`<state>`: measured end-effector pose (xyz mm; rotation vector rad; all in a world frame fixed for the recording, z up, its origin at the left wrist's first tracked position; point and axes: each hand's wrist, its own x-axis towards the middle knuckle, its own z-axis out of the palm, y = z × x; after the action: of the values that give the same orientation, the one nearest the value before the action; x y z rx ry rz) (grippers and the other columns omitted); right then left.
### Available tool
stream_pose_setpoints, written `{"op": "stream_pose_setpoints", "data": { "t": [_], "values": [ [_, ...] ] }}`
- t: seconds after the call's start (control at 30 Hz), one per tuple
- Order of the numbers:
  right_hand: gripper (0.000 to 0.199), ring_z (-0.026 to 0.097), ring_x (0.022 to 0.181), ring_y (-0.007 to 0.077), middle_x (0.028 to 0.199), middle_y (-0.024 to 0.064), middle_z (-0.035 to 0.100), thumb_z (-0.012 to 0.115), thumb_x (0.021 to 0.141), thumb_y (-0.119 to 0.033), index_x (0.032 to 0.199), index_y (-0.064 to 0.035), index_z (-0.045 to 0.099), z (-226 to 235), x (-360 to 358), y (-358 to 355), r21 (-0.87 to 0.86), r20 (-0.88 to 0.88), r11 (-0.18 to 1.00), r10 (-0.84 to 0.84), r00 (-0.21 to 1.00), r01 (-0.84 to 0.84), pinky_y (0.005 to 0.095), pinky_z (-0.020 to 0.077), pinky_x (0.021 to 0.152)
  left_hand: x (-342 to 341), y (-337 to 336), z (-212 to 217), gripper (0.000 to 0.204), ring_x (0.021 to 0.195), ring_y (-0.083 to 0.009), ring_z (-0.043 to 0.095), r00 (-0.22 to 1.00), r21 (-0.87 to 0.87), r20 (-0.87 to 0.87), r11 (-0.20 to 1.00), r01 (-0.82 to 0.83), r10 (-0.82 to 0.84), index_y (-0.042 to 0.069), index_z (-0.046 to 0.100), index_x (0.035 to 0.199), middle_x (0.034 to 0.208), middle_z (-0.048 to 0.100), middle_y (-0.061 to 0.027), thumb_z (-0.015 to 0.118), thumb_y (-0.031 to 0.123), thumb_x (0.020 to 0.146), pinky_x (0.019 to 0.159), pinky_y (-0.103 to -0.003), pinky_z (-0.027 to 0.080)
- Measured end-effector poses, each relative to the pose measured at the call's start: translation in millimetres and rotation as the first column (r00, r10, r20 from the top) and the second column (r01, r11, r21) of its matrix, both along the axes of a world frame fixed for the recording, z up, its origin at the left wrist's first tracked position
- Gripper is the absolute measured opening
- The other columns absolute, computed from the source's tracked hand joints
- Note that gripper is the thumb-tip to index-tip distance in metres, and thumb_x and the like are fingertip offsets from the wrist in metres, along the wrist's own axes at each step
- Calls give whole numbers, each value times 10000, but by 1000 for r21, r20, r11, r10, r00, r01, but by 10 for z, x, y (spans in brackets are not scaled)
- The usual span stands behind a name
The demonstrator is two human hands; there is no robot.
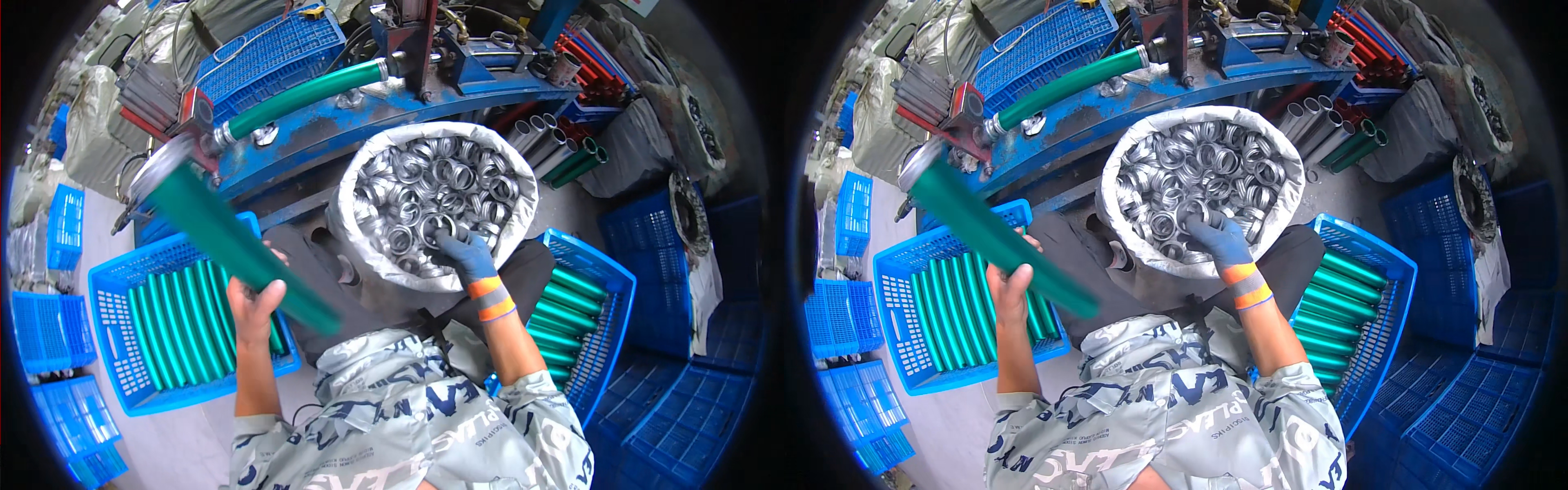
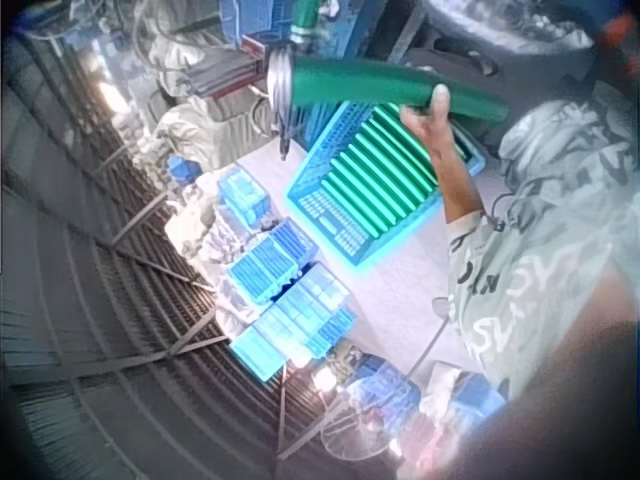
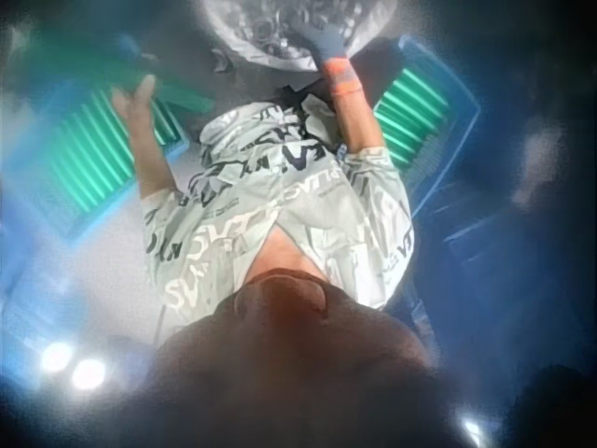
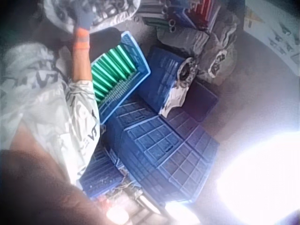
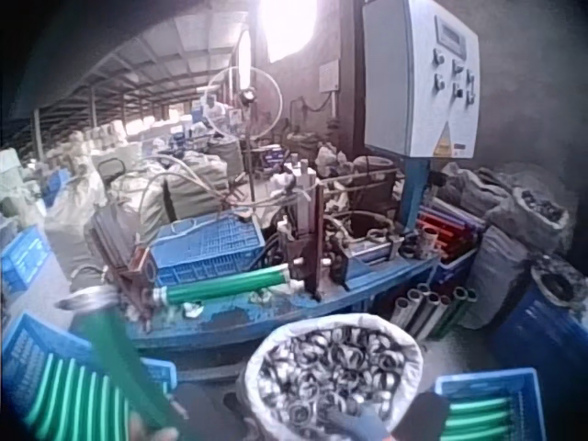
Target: The recorder is fitting metal rings onto the ends of green industrial tubes and organizing them in crates.
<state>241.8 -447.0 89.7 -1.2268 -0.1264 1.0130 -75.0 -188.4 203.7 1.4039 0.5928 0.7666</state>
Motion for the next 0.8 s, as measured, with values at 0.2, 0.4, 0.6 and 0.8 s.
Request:
{"op": "stream_pose_setpoints", "data": {
  "t": [0.2,0.4,0.6,0.8],
  "values": [
    [577,764,1271,321,1437,117,757,837,1046,-421,1449,-23,726,36,-288,-62,428,-302,903,106,947,35,485,649,999,86,-256,-212,539,1355,-349,717,949,-343,244,933,-110,201,41,635,1516,1479,709,-252,789,275,1056,1137,-511,606],
    [720,702,1318,200,1428,120,720,917,865,-23,1526,21,633,419,-356,34,199,185,967,124,975,-160,372,563,1144,288,-430,-279,404,1357,-320,735,865,-566,408,824,-11,291,102,703,1469,1506,726,-187,708,342,1144,1107,-482,657],
    [989,682,1377,245,1571,168,637,880,866,-23,1718,44,384,693,-397,105,345,264,930,34,964,-127,409,527,1209,197,-462,-352,372,1380,-304,723,907,-512,315,855,-87,280,111,710,1449,1492,731,-183,721,308,1134,1099,-498,664],
    [741,637,1438,241,1628,183,629,715,993,-48,1688,78,490,619,-462,114,330,244,932,68,967,-149,403,496,1237,145,-461,-378,343,1395,-296,715,910,-528,302,844,-89,284,131,720,1422,1475,741,-177,756,268,1110,1065,-489,684]
  ]
}}
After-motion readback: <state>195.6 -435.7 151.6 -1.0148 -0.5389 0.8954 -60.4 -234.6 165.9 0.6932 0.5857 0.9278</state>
